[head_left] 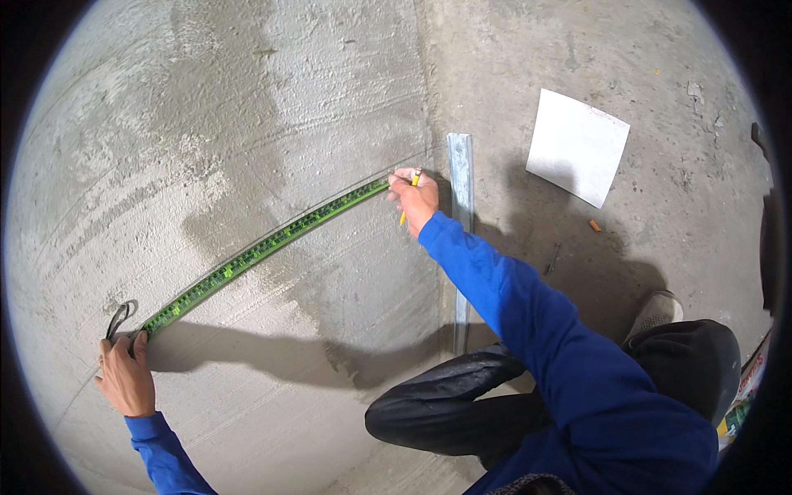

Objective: The person kneels on the floor and uses a tape measure and pencil to mark horizontal lines on a concrete wall. They repeatedly measure and mark multiple points along the wall, then position a metal straight edge against the wall to align with the marks.

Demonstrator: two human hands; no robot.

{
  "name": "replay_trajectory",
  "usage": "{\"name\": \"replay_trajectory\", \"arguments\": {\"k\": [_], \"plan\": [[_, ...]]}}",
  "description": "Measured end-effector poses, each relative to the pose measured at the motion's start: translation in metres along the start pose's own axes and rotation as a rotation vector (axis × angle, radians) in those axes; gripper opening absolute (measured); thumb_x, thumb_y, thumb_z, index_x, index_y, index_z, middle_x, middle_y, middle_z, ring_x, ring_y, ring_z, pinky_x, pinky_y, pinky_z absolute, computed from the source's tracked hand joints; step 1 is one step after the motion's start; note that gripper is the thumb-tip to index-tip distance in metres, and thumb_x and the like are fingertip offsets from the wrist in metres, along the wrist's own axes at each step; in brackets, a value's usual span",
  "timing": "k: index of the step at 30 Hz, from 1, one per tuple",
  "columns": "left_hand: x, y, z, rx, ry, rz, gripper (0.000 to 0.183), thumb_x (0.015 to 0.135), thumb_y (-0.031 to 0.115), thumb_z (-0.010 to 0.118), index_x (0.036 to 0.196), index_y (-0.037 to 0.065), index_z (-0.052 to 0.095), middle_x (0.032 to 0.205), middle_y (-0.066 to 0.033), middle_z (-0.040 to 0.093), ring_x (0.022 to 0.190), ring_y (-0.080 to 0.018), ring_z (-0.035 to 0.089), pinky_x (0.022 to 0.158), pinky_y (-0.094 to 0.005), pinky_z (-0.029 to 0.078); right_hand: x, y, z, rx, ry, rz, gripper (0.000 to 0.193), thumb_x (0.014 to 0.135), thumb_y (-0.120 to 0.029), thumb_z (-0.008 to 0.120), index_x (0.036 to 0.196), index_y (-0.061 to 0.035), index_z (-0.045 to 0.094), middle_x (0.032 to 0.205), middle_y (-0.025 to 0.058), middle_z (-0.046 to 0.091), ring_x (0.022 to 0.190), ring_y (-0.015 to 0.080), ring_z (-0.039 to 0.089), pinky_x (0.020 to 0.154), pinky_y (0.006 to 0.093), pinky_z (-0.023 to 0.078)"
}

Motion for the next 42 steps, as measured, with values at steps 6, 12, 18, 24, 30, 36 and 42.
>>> {"name": "replay_trajectory", "arguments": {"k": [6, 12, 18, 24, 30, 36, 42], "plan": [[0.001, 0.001, 0.0, 0.012, -0.008, -0.006, 0.037, 0.091, 0.046, 0.058, 0.098, 0.011, 0.069, 0.104, -0.0086, 0.059, 0.101, -0.0304, 0.061, 0.084, -0.0538, 0.043, 0.004, 0.002, 0.0, -0.053, -0.033, 0.008, 0.024, 0.087, -0.012, 0.068, 0.109, -0.0037, 0.06, 0.086, 0.0043, 0.064, 0.067, 0.012, 0.061, 0.055, 0.028, 0.043], [0.0, 0.003, -0.003, -0.011, -0.015, -0.032, 0.037, 0.091, 0.048, 0.058, 0.096, 0.013, 0.069, 0.104, -0.0085, 0.06, 0.101, -0.0303, 0.061, 0.085, -0.0556, 0.043, 0.006, 0.004, -0.001, -0.061, -0.073, 0.039, 0.025, 0.087, -0.012, 0.067, 0.11, -0.0045, 0.06, 0.089, 0.0041, 0.065, 0.068, 0.012, 0.06, 0.056, 0.0276, 0.043], [0.0, 0.0, -0.007, -0.02, -0.014, -0.073, 0.037, 0.088, 0.049, 0.061, 0.095, 0.014, 0.073, 0.105, -0.0075, 0.063, 0.099, -0.0308, 0.063, 0.091, -0.0629, 0.04, 0.008, 0.003, 0.0, -0.155, -0.1, 0.058, 0.028, 0.087, -0.02, 0.068, 0.11, -0.0063, 0.059, 0.093, 0.0041, 0.066, 0.071, 0.0124, 0.06, 0.058, 0.0272, 0.043], [-0.001, -0.002, -0.003, -0.037, -0.034, -0.078, 0.038, 0.091, 0.05, 0.059, 0.097, 0.016, 0.074, 0.101, -0.0063, 0.063, 0.097, -0.0273, 0.065, 0.092, -0.0593, 0.04, 0.004, 0.007, -0.005, -0.127, -0.094, 0.036, 0.034, 0.086, -0.024, 0.069, 0.112, -0.0037, 0.06, 0.093, 0.0038, 0.064, 0.069, 0.0109, 0.06, 0.055, 0.0255, 0.042], [-0.001, -0.002, -0.003, -0.02, 0.01, -0.071, 0.039, 0.09, 0.05, 0.06, 0.091, 0.014, 0.074, 0.098, -0.0062, 0.064, 0.091, -0.0274, 0.066, 0.089, -0.0574, 0.04, -0.007, 0.004, -0.006, -0.135, -0.081, 0.029, 0.041, 0.086, -0.034, 0.068, 0.112, -0.0036, 0.059, 0.099, 0.0062, 0.061, 0.071, 0.0117, 0.06, 0.054, 0.0256, 0.041], [-0.001, -0.003, 0.0, -0.006, 0.004, -0.064, 0.041, 0.089, 0.051, 0.059, 0.096, 0.014, 0.073, 0.1, -0.0073, 0.064, 0.092, -0.0304, 0.065, 0.084, -0.0568, 0.042, -0.005, -0.023, -0.033, -0.109, 0.041, -0.07, 0.047, 0.087, -0.042, 0.066, 0.114, -0.0044, 0.059, 0.099, 0.0058, 0.058, 0.07, 0.0104, 0.054, 0.056, 0.0257, 0.04], [-0.002, -0.001, -0.001, -0.009, 0.051, -0.062, 0.039, 0.09, 0.05, 0.06, 0.09, 0.013, 0.074, 0.098, -0.0059, 0.065, 0.089, -0.0278, 0.066, 0.084, -0.0555, 0.042, -0.02, -0.112, -0.04, -0.274, 0.195, -0.496, 0.037, 0.091, -0.034, 0.058, 0.108, -0.0013, 0.062, 0.091, 0.0074, 0.06, 0.071, 0.0159, 0.053, 0.063, 0.029, 0.042]]}}
Point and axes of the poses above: each hand's wrist, its own x-axis towards the middle knuckle, its own z-axis out of the palm, y = z × x, the point moved 6 cm from there along x, towards the middle knuckle
